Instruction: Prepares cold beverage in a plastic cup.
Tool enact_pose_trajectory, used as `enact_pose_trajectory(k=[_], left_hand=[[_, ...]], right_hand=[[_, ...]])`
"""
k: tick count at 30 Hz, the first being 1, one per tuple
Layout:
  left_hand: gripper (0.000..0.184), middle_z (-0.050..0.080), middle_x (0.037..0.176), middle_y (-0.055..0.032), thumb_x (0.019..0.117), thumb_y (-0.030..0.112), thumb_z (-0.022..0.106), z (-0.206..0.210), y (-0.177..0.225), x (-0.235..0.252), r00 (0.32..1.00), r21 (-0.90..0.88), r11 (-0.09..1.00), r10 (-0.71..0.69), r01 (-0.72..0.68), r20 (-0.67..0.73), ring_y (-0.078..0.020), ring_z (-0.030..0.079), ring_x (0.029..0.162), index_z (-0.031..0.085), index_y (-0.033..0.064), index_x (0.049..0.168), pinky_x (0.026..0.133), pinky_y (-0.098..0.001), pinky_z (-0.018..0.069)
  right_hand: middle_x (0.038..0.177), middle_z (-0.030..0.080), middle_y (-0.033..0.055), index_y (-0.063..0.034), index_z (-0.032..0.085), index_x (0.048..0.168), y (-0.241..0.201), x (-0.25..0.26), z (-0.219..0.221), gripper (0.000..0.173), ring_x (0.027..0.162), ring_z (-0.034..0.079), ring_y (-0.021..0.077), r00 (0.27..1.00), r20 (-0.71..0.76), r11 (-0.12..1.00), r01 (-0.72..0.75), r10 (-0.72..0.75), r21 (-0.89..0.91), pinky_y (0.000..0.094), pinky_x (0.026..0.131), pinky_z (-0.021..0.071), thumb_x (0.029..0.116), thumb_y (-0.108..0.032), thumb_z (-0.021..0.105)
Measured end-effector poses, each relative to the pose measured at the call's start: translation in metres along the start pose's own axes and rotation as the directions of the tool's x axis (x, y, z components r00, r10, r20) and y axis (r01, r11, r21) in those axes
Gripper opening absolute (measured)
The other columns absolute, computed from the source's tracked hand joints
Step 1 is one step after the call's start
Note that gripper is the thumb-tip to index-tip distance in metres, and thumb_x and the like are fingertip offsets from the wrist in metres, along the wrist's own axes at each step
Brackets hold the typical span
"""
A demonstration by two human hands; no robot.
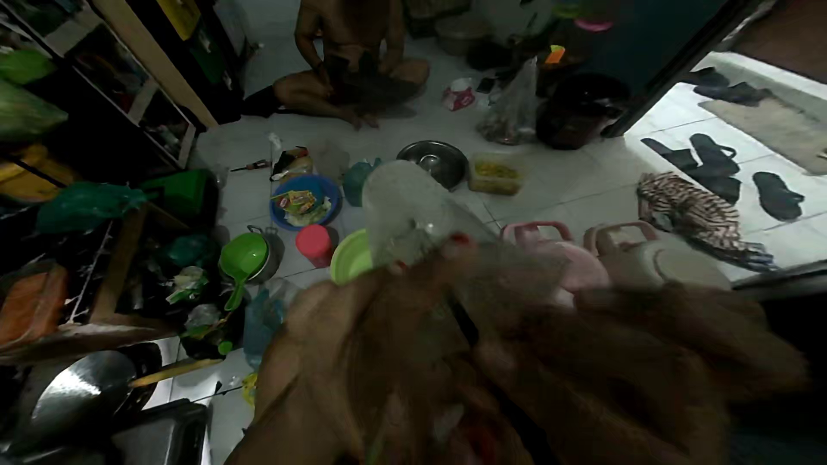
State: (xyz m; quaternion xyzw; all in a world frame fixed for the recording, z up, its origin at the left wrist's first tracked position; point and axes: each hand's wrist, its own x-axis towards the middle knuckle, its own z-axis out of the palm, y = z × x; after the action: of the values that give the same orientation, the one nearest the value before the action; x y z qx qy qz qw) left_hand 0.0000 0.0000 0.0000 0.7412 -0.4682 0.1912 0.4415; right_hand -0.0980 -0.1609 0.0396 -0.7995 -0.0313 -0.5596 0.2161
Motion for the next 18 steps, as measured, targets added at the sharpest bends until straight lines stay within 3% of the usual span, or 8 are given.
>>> enact_pose_trajectory(k=[2, 4, 5, 7, 9, 11, 13, 18], left_hand=[[0.046, 0.066, 0.128, -0.0024, 0.0970, 0.043, 0.064, 0.012, -0.024, 0.051, 0.982, 0.075, 0.985, 0.164, -0.157, -0.098, -0.0131, 0.061, 0.102, 0.060, 0.0188, 0.136, 0.088, -0.0325, 0.0446], [0.044, 0.061, 0.139, -0.0107, 0.0833, 0.040, 0.076, 0.031, -0.047, 0.072, 0.968, 0.140, 0.967, 0.226, -0.211, -0.104, -0.0229, 0.061, 0.107, 0.063, 0.0128, 0.115, 0.093, -0.0418, 0.0425], [0.054, 0.060, 0.139, -0.0161, 0.0751, 0.041, 0.083, 0.041, -0.058, 0.075, 0.974, 0.149, 0.968, 0.213, -0.200, -0.077, -0.0288, 0.062, 0.108, 0.060, 0.0089, 0.112, 0.094, -0.0468, 0.0432], [0.082, 0.062, 0.131, -0.0225, 0.0608, 0.038, 0.092, 0.055, -0.075, 0.073, 0.991, 0.153, 0.979, 0.130, -0.132, 0.022, -0.0376, 0.061, 0.110, 0.056, 0.0003, 0.124, 0.097, -0.0539, 0.0457], [0.098, 0.063, 0.127, -0.0218, 0.0545, 0.033, 0.097, 0.059, -0.079, 0.075, 0.989, 0.156, 0.988, -0.018, -0.005, 0.146, -0.0401, 0.059, 0.113, 0.053, -0.0015, 0.135, 0.099, -0.0569, 0.0454], [0.101, 0.062, 0.125, -0.0205, 0.0536, 0.033, 0.098, 0.060, -0.077, 0.078, 0.973, 0.167, 0.984, -0.097, 0.062, 0.209, -0.0396, 0.058, 0.114, 0.051, 0.0000, 0.137, 0.099, -0.0573, 0.0443], [0.099, 0.063, 0.124, -0.0201, 0.0546, 0.034, 0.097, 0.062, -0.079, 0.078, 0.972, 0.158, 0.986, -0.093, 0.060, 0.214, -0.0391, 0.058, 0.113, 0.052, 0.0009, 0.136, 0.098, -0.0565, 0.0454], [0.092, 0.062, 0.126, -0.0208, 0.0599, 0.031, 0.096, 0.065, -0.072, 0.076, 0.966, 0.125, 0.991, -0.085, 0.055, 0.242, -0.0395, 0.058, 0.116, 0.054, 0.0003, 0.135, 0.099, -0.0553, 0.0469]], right_hand=[[0.111, 0.068, -0.0064, -0.0262, 0.074, 0.108, 0.016, 0.007, 0.027, 0.014, 0.114, 0.057, 0.0073, 0.996, 0.062, 0.996, -0.064, 0.068, -0.069, 0.0319, 0.108, 0.0378, 0.0981, -0.034, 0.068], [0.112, 0.064, 0.0012, -0.0230, 0.072, 0.103, 0.046, 0.014, 0.060, 0.015, 0.117, 0.052, 0.0198, 0.989, 0.105, 0.992, -0.094, 0.102, -0.079, 0.0465, 0.108, 0.0306, 0.1000, -0.036, 0.065], [0.110, 0.065, 0.0078, -0.0178, 0.075, 0.097, 0.059, 0.015, 0.073, 0.018, 0.113, 0.055, 0.0281, 0.983, 0.130, 0.988, -0.119, 0.131, -0.093, 0.0526, 0.103, 0.0354, 0.0985, -0.034, 0.066], [0.112, 0.066, 0.0157, -0.0082, 0.076, 0.099, 0.078, 0.014, 0.088, 0.022, 0.109, 0.059, 0.0365, 0.931, 0.255, 0.963, -0.233, 0.261, -0.136, 0.0554, 0.093, 0.0461, 0.0947, -0.029, 0.070], [0.123, 0.064, 0.0209, -0.0041, 0.070, 0.120, 0.085, 0.014, 0.093, 0.035, 0.115, 0.059, 0.0411, 0.787, 0.426, 0.893, -0.423, 0.446, -0.154, 0.0591, 0.091, 0.0502, 0.0943, -0.027, 0.073], [0.128, 0.064, 0.0199, -0.0068, 0.061, 0.135, 0.089, 0.015, 0.096, 0.044, 0.113, 0.062, 0.0371, 0.627, 0.521, 0.784, -0.604, 0.580, -0.146, 0.0577, 0.089, 0.0524, 0.0974, -0.028, 0.071], [0.121, 0.066, 0.0194, -0.0072, 0.053, 0.142, 0.092, 0.015, 0.096, 0.049, 0.097, 0.067, 0.0333, 0.553, 0.555, 0.718, -0.685, 0.622, -0.123, 0.0538, 0.078, 0.0557, 0.0990, -0.027, 0.069], [0.106, 0.069, 0.0181, -0.0046, 0.062, 0.133, 0.097, 0.019, 0.095, 0.039, 0.085, 0.068, 0.0308, 0.550, 0.547, 0.731, -0.658, 0.632, -0.183, 0.0526, 0.075, 0.0560, 0.0975, -0.019, 0.069]])
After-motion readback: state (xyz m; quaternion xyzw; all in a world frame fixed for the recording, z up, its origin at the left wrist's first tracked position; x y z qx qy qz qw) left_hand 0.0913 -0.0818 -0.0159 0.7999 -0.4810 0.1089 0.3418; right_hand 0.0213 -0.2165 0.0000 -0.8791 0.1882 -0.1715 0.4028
